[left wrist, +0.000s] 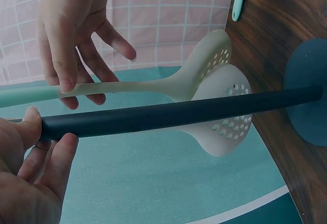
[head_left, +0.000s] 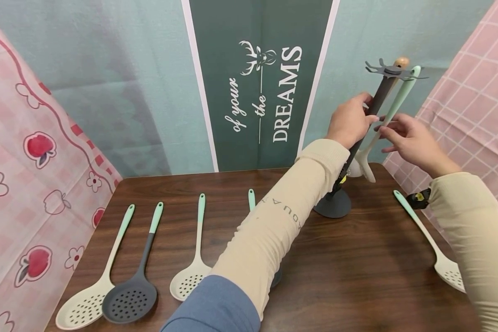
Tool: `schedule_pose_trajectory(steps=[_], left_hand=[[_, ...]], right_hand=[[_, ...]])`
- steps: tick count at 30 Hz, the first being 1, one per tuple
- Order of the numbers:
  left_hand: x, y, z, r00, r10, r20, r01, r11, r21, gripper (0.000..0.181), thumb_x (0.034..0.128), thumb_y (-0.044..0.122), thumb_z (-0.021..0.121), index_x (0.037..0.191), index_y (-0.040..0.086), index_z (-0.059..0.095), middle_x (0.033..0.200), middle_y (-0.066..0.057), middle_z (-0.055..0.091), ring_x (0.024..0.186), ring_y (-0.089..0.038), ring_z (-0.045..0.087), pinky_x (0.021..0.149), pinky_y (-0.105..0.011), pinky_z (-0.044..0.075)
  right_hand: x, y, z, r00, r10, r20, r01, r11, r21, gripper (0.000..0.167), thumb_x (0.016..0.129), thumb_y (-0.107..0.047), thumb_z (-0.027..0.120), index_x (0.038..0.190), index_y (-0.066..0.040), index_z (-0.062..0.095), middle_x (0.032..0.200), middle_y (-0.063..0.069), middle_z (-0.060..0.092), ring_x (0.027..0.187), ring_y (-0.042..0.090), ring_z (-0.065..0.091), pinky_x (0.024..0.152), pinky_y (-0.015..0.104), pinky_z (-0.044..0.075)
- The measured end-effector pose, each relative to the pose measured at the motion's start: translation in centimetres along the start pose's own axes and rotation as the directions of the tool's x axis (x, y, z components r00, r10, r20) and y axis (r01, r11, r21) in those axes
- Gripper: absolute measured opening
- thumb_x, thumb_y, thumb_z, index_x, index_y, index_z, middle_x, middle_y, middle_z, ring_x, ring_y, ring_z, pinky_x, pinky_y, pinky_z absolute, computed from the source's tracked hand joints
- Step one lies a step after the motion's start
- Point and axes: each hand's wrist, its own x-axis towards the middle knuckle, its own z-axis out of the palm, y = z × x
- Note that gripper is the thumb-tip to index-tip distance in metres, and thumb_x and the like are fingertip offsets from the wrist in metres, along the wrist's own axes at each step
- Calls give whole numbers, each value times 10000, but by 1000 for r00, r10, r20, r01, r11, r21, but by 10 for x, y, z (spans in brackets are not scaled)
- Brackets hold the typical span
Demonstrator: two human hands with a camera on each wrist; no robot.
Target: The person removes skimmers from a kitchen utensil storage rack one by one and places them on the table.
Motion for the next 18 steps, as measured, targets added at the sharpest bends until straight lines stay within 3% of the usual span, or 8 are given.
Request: schedule_pose_trajectory(steps=[5,12,18], left_hand=[[0,0,0,1000,-2,3,2,1000,1,319,978,343,690,1286,335,606,1087,171,696,886,7,625,749,-162,476],[1,0,0,1000,-1,-7,1,1000,-4,302,973,349,694,1264,337,613,1066,173,697,897,0,625,778,-180,469],[1,-1,1,1000,-6,-8,6,1000,-28,303,969,343,700,1260,340,616,1067,171,697,901,0,622,774,-186,472]], right_hand=[[1,4,5,1000,-2,2,2,999,-43,143,1065,-92,507,1181,-168,541,920,-310,627,853,-99,616,593,182,546],[1,10,12,1000,2,22,1,994,-110,236,1079,-91,452,1233,86,476,880,-328,603,814,-100,606,567,185,526],[-1,12,14,1000,1,22,2,989,-149,241,1081,-96,441,1230,92,469,873,-326,594,790,-107,604,562,190,522]])
